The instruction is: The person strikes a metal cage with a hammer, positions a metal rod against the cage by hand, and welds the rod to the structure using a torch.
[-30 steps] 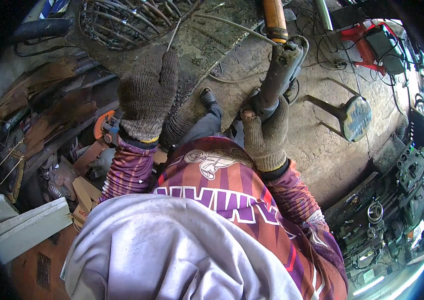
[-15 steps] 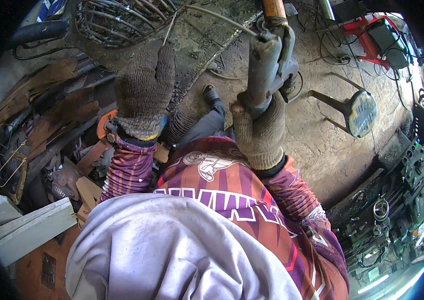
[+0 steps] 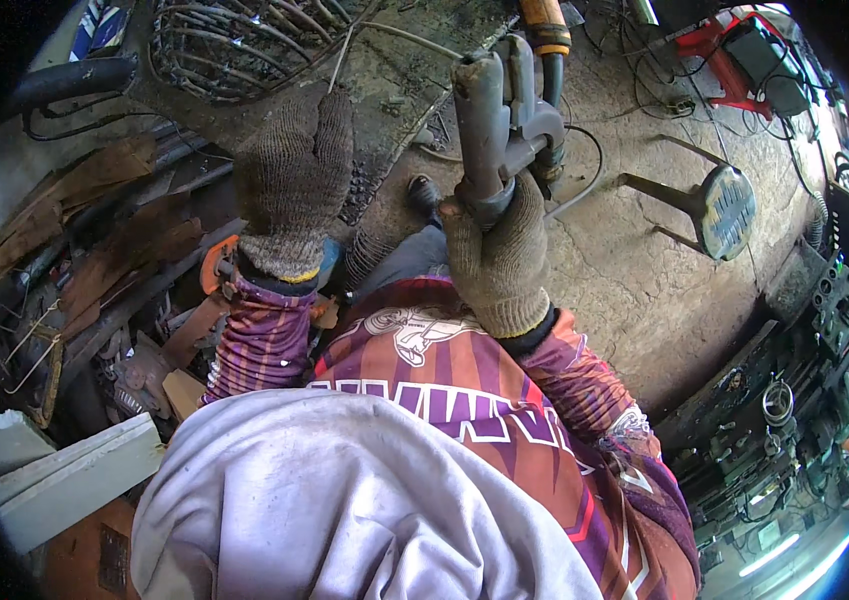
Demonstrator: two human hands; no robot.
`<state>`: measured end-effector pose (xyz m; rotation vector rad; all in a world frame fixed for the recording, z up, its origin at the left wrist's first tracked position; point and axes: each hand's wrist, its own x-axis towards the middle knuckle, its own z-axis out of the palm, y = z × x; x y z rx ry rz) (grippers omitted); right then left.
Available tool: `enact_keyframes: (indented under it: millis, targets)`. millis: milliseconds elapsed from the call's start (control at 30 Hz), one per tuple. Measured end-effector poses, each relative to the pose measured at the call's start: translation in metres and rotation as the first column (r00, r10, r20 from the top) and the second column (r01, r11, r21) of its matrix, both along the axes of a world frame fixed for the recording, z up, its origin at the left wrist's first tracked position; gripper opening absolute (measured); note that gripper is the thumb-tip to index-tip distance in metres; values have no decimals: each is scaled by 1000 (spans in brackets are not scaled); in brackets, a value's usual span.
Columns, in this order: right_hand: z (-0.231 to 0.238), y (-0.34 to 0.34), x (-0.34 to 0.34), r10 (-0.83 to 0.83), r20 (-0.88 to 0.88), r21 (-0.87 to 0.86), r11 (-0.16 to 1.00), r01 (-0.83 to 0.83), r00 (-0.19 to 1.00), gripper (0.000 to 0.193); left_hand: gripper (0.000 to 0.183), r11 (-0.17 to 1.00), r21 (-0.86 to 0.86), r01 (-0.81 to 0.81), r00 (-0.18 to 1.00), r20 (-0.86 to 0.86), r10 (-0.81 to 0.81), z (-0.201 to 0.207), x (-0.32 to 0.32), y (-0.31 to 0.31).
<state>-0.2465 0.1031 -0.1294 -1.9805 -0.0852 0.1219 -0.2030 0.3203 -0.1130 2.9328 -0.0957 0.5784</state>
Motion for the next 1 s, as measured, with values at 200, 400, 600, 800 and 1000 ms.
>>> enact_keyframes:
  millis: [200,400,600,800,1000]
  targets:
    - [-20,-1,-3,-65,-27,142,987,68,998,56,22,986,-157,-60,998,-33,56,5,2,-3]
    - [-24,2,8,9,-5,451,893,-6,1000,64,24,994,-113,5,999,-38,-9,12,-1,0]
    - [-20,-19,30,-60,154,321,947,7,986,52,18,983,-146,-107,991,-91,94,10,-7,-5]
    - [-22,-51,61,-98,228,455,890,-17,969,61,23,877,-469,-107,993,-92,72,28,-8,-32]
    - [-2,-58,82,-266,132,533,831,158,955,61,26,523,-833,-183,958,-271,-97,35,25,-95]
